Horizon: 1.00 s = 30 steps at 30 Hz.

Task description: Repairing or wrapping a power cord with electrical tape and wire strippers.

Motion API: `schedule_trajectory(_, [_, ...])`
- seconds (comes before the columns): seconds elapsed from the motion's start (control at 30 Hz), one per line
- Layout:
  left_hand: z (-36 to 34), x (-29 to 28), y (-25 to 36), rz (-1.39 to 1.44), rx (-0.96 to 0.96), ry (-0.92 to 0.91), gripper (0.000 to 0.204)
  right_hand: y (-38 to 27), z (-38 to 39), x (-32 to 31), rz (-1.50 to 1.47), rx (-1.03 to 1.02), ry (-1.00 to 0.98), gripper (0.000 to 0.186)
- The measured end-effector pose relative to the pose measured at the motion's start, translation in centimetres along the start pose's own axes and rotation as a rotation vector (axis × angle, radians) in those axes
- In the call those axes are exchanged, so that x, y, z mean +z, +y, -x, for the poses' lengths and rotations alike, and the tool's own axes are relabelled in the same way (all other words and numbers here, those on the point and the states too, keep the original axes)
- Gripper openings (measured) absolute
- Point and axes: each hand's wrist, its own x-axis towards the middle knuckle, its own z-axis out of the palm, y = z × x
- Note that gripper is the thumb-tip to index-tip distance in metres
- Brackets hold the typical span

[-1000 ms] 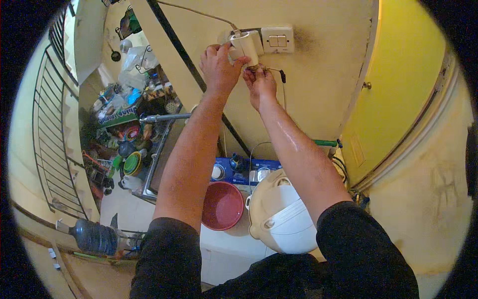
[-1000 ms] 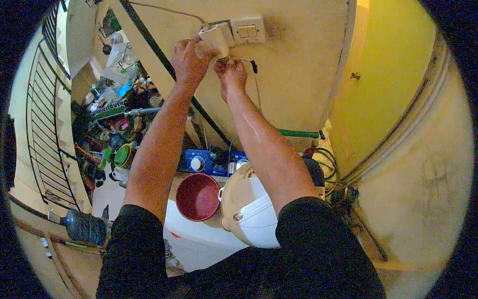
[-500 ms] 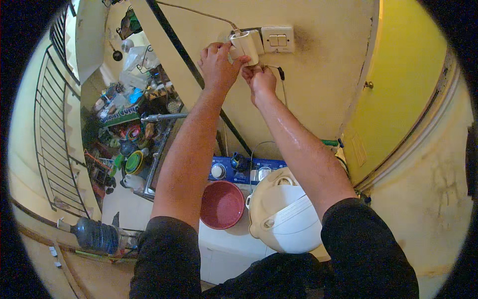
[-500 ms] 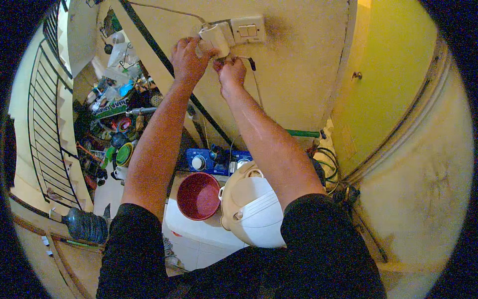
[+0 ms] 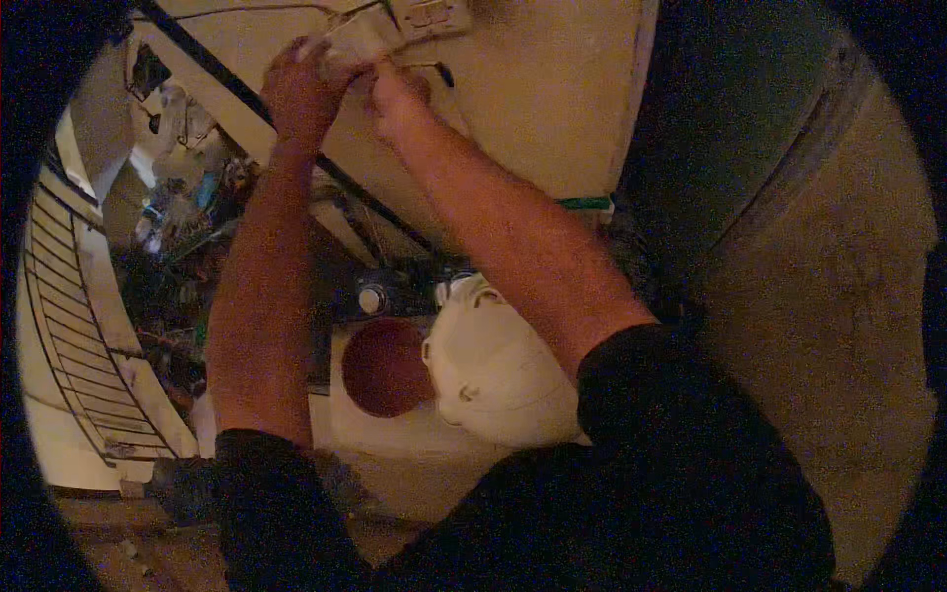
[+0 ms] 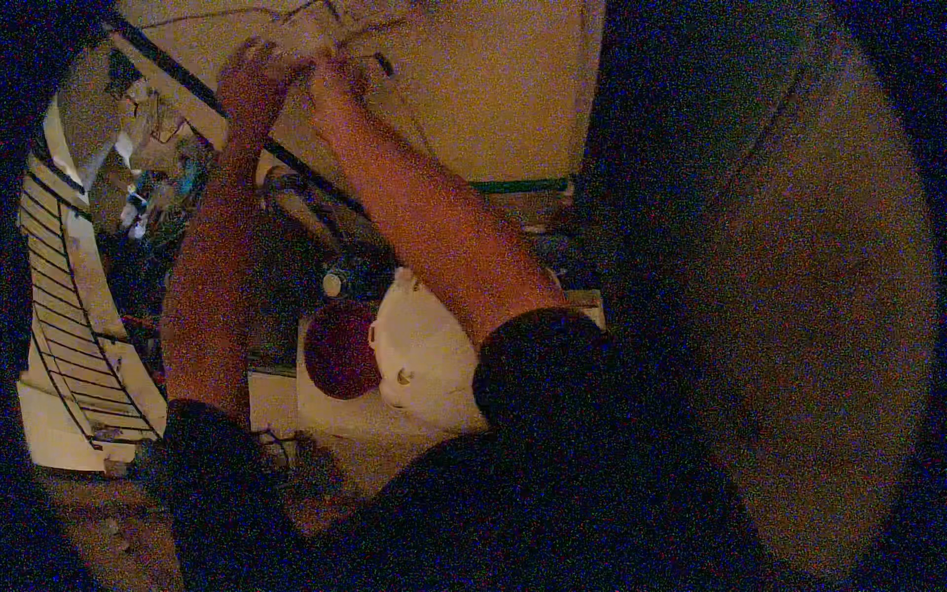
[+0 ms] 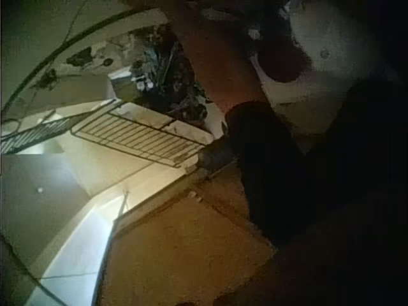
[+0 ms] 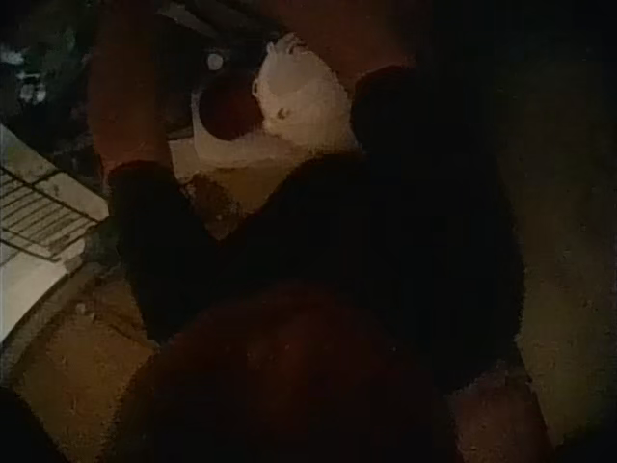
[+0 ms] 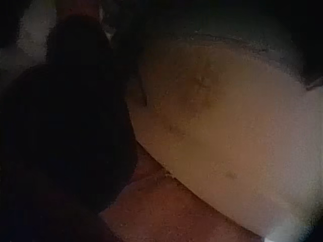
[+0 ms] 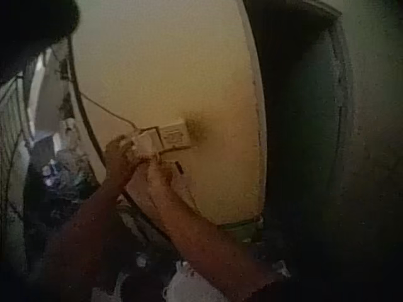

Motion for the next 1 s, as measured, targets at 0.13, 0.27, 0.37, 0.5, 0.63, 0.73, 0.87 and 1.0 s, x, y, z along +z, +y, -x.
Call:
schedule_trajectory(0.13, [1.2,-15.5,-0.1,0.855,-0.503,-0.51,0.042,-1.8,4.0,-10.7,1.636,-0.772,-0.577,0.023])
schedule_trajectory(0.27, [10.4,-37.5,-0.8,0.83,-0.66,-0.502,0.035,-10.7,21.7,-18.7,0.763,-0.099,-0.735,0.043])
schedule_trajectory(0.37, [20.7,-41.1,1.6,1.305,-0.304,-0.651,0.041,-13.4,25.5,-24.4,0.585,0.121,-0.629,0.053])
schedule_trajectory(0.5, [23.3,-43.1,8.1,1.58,-0.227,-0.656,0.043,-13.9,24.3,-29.4,0.612,0.031,-0.536,0.047])
schedule_trajectory(0.63, [19.4,-40.7,12.2,1.274,-0.622,-0.89,0.038,-13.6,21.7,-30.5,0.676,-0.012,-0.466,0.042])
schedule_trajectory(0.73, [15.6,-37.5,12.0,1.085,-0.688,-0.744,0.036,-13.1,20.2,-29.1,0.671,0.008,-0.465,0.049])
schedule_trajectory(0.87, [11.2,-26.2,9.7,0.821,-0.545,-0.506,0.033,-10.7,17.7,-24.6,0.731,-0.016,-0.515,0.044])
schedule_trajectory(1.0, [5.3,-14.3,6.3,0.578,-0.289,-0.121,0.034,-5.7,10.7,-14.9,0.601,-0.104,-0.48,0.026])
